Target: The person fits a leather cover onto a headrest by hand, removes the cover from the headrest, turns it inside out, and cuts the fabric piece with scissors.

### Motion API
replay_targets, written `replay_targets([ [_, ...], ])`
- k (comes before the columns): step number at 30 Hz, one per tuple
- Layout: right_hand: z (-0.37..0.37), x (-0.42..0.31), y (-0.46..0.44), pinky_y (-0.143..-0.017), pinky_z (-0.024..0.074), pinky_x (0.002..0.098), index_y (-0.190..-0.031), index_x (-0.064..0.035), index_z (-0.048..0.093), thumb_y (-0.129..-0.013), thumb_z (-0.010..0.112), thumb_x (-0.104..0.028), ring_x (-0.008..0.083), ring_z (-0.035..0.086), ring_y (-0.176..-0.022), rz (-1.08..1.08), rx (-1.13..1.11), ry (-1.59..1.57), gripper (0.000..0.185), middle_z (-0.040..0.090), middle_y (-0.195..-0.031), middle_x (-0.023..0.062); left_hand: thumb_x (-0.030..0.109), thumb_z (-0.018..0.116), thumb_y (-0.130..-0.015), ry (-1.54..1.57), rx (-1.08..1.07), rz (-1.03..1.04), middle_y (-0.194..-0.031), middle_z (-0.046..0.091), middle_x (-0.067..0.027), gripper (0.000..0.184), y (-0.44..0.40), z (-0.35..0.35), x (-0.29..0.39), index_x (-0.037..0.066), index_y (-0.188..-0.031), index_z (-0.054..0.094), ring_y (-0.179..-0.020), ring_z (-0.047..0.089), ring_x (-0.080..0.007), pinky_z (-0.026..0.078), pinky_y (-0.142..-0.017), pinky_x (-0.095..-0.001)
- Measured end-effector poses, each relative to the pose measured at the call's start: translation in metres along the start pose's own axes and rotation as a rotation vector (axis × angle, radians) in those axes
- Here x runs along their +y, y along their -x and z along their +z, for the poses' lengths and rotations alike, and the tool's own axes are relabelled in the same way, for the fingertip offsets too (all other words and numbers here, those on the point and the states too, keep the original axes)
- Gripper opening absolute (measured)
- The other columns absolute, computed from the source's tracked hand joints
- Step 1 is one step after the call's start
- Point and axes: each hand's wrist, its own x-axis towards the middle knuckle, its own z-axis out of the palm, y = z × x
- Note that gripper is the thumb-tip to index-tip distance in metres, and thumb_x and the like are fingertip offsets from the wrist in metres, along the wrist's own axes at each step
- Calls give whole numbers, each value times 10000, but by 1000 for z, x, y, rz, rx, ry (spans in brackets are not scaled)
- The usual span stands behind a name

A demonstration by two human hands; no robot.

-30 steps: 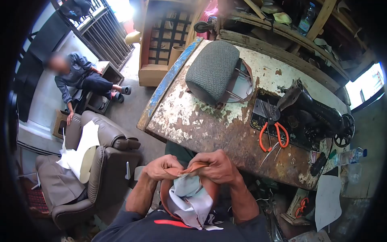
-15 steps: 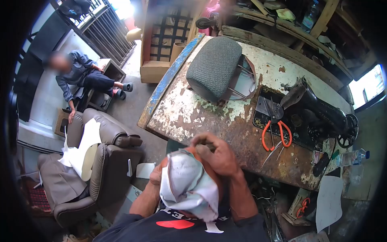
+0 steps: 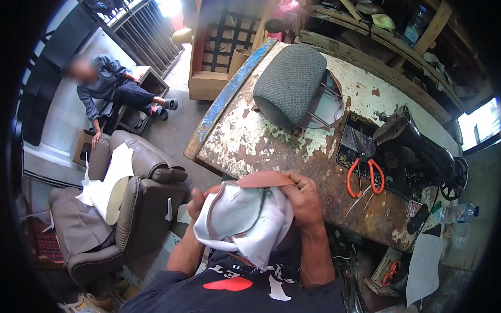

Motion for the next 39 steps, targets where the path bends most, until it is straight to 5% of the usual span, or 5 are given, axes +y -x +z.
replay_targets([
  [5, 12, -21, -7, -1004, 562, 368, -1197, 107, 715, -981, 430, -151, 288, 730, -1067, -32, -120, -172, 441, 737, -1200, 239, 365, 750, -930, -158, 300, -108, -1571, 484, -186, 911, -5, 5, 0, -24, -1619, 299, -1402, 546, -279, 425, -1184, -393],
  [14, 10, 12, -14, -1036, 539, 387, -1186, 95, 717, -988, 402, -178, 291, 703, -1110, -96, 34, -372, 461, 737, -1192, 215, 227, 648, -1028, -48, 228, -19, -1529, 531, -159, 643, 0, -5, -14, 43, -1590, 394, -1348, 590, -228, 496, -1130, -418],
  [27, 10, 52, -31, -649, 511, 299, -1079, -53, 733, -1069, 591, -191, 86, 641, -762, -460, 611, 437, 198, 725, -850, 23, 3, 730, -656, -384, 156, -12, -1479, 581, -149, 948, 18, 29, -25, -54, -1546, 405, -1386, 547, -240, 372, -1209, -390],
  [31, 23, 67, -30, -692, 547, 402, -1159, -68, 752, -1046, 617, -203, 198, 742, -805, -543, 513, 583, 222, 769, -922, 193, 154, 780, -577, -213, 193, 164, -1597, 434, -218, 1182, -2, 62, -17, -32, -1622, 260, -1483, 442, -315, 298, -1257, -428],
  [39, 28, -37, 25, -828, 531, 324, -1189, -21, 646, -963, 772, -222, 164, 649, -932, -569, 156, 432, 328, 657, -1116, 79, 461, 865, -551, -371, 243, 203, -1632, 375, -247, 1362, -17, 53, 1, -39, -1634, 209, -1447, 481, -386, 391, -1221, -460],
])
